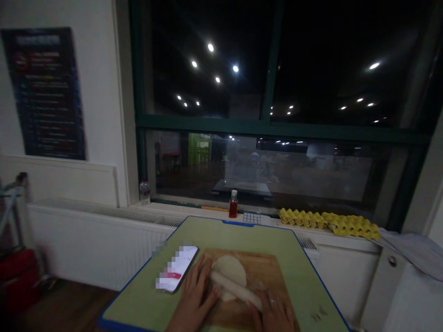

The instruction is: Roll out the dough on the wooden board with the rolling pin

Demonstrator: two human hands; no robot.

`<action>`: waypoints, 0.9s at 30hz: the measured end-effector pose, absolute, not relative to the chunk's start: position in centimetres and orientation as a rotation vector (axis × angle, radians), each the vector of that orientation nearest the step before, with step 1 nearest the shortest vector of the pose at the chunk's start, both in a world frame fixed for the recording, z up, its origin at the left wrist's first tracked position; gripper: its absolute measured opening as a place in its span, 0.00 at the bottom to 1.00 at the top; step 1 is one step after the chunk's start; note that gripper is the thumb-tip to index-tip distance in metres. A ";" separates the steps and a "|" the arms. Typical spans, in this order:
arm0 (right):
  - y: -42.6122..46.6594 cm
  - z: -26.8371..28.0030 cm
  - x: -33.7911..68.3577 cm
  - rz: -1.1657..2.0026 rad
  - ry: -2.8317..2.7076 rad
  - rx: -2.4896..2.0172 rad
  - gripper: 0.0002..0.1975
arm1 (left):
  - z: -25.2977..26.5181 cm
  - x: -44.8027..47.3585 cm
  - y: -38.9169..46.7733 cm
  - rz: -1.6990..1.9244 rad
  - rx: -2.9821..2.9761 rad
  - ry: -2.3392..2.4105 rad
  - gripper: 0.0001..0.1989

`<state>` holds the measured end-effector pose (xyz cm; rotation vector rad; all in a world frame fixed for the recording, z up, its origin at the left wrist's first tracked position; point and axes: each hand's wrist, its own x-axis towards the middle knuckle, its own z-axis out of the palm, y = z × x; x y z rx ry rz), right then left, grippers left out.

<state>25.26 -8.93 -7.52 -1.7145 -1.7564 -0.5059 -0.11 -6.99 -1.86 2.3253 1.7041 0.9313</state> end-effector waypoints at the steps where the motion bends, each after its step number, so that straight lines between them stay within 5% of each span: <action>1: -8.8 -7.1 25.5 -0.479 -1.734 -1.722 0.23 | -1.5 -0.2 -7.1 0.910 2.299 1.711 0.34; 7: -7.2 -3.6 25.8 -0.325 -1.578 -1.823 0.27 | -0.4 0.9 -6.7 0.719 2.335 1.603 0.46; 14: -7.1 -2.3 24.8 -0.424 -1.574 -2.017 0.22 | 0.3 3.0 -6.4 0.672 2.414 1.700 0.34; 27: -8.0 -1.5 24.3 -0.361 -1.565 -2.061 0.20 | 0.0 6.6 -7.1 0.564 2.433 1.965 0.29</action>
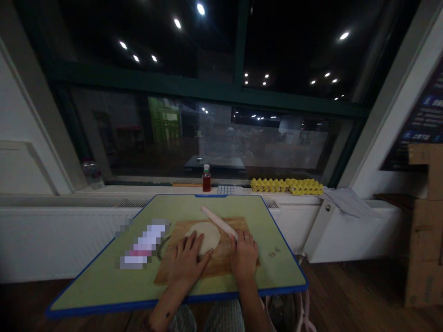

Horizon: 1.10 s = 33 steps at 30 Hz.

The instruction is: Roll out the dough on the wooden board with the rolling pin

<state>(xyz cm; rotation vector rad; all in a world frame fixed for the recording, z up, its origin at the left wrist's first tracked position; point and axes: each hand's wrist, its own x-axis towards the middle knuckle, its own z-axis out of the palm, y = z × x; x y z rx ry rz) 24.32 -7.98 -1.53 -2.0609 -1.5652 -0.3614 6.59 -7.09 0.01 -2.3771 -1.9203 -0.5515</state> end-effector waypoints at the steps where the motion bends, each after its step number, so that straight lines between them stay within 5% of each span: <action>1: -8.0 -1.6 24.3 -0.363 -1.567 -2.051 0.20 | -0.1 6.4 -7.1 -0.548 -2.392 -1.919 0.29; 12: -8.0 -1.7 24.2 -0.369 -1.548 -2.046 0.18 | 2.6 1.5 -3.2 -0.480 -2.545 -1.921 0.30; 18: -8.0 -1.9 24.2 -0.378 -1.546 -1.996 0.17 | 1.7 0.9 -2.7 -0.479 -2.830 -1.730 0.45; 33: -7.9 -2.3 24.4 -0.488 -1.550 -1.958 0.14 | -0.3 0.1 -3.1 -1.015 -2.770 -1.817 0.37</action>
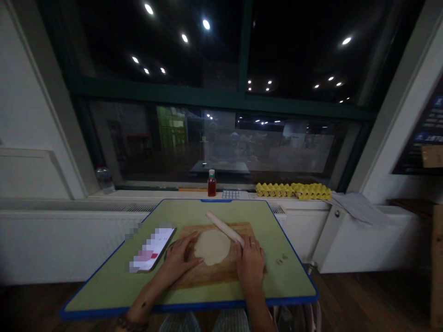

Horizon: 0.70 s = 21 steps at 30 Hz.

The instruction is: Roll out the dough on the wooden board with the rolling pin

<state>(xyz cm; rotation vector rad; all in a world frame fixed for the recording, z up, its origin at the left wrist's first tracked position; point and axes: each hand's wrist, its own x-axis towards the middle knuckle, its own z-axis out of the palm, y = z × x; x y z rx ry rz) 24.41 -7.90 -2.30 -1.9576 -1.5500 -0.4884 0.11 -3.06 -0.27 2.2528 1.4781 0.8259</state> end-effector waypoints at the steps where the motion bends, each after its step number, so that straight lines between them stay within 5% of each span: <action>1: -7.9 -2.3 24.4 -0.494 -1.551 -1.954 0.15 | -0.4 0.1 -3.1 0.839 2.246 1.484 0.37; 13: -8.0 -2.4 24.4 -0.533 -1.550 -1.955 0.15 | -0.3 -0.2 -4.1 1.062 2.382 1.132 0.16; 21: -8.0 -2.3 24.5 -0.496 -1.562 -1.923 0.15 | 0.7 0.0 -4.6 0.894 2.618 1.036 0.22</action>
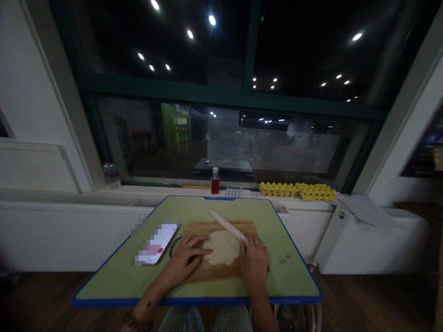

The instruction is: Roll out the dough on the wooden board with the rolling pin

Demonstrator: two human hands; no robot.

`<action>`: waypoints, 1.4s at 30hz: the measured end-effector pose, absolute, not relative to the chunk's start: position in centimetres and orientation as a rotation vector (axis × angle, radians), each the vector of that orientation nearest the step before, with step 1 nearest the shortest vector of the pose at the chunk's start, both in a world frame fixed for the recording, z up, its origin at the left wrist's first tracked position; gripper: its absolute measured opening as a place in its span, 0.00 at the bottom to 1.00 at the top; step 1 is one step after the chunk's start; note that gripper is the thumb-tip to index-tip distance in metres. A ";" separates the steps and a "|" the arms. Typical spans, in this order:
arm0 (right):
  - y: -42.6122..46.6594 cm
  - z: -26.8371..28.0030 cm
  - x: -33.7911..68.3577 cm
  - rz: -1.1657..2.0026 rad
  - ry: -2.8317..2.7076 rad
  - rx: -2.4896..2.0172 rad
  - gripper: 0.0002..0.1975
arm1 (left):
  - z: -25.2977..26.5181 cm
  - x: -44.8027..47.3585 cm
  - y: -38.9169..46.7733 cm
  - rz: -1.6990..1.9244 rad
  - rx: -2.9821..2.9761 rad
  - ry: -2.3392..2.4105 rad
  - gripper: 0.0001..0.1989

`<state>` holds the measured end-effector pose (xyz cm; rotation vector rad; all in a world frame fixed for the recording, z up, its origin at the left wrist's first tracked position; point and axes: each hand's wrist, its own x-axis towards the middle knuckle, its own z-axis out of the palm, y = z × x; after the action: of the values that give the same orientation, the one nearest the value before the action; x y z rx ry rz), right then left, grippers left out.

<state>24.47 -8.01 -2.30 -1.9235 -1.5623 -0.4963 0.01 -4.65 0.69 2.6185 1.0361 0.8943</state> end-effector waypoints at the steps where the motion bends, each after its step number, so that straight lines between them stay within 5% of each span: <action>1: -8.0 -2.3 24.5 -0.495 -1.559 -1.919 0.15 | 0.7 0.0 -4.7 0.846 2.641 1.017 0.23; 33: -7.7 -2.7 24.9 -0.453 -1.602 -1.937 0.15 | 0.5 -1.1 -7.4 0.627 2.787 0.872 0.25; 42: -7.7 -2.7 24.9 -0.450 -1.594 -1.942 0.15 | 0.9 -1.3 -7.9 0.758 2.695 0.841 0.16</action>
<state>24.91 -7.72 -2.70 -1.9423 -1.5940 -0.4501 -1.34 -7.93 0.88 2.6951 0.8410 0.7578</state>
